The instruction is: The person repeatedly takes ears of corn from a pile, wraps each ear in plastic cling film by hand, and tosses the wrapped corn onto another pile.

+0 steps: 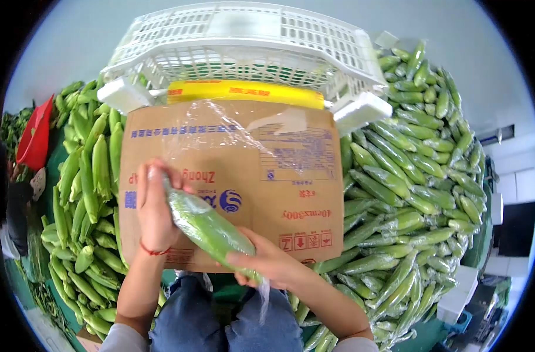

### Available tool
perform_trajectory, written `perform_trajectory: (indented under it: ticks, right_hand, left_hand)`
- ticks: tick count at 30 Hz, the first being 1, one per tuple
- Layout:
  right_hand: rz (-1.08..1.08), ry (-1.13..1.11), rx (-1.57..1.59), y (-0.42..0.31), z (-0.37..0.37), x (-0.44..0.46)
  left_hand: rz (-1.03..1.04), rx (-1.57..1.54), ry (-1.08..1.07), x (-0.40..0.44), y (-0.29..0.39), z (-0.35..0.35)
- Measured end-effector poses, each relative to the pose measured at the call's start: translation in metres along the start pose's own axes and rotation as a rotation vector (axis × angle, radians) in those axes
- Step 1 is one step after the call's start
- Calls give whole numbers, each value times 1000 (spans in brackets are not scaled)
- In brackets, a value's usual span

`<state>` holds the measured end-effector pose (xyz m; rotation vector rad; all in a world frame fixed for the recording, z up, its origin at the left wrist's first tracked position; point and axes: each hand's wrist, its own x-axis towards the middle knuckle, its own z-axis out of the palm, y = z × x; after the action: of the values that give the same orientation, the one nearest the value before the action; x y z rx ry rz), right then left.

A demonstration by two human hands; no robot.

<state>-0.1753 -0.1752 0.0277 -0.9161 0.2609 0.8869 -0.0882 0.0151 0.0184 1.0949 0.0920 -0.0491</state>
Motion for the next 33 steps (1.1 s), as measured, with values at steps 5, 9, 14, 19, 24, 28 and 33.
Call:
perform_trajectory:
  ticks: [5, 9, 14, 19, 24, 28, 33]
  right_hand:
    - [-895, 584, -927, -16, -8, -24]
    - [-1434, 493, -870, -44, -23, -22]
    - [-1248, -69, 125, -33, -2, -27]
    - [-1322, 218, 594, -20, -9, -39]
    - [-1179, 509, 425, 68, -50, -50]
    - [-1110, 1266, 729, 77, -151, -155]
    - [-1505, 1614, 756, 103, -321, -332]
  left_hand:
    - [59, 566, 59, -35, 5, -16]
    - [-348, 125, -134, -54, -16, -55]
    - [-522, 129, -201, -83, -45, -75]
    - [215, 933, -716, -78, -18, 1]
    - [577, 1159, -1215, -60, -22, 90]
    - [615, 1250, -1138, -59, -20, 57]
    - [361, 1454, -645, -68, -6, -37]
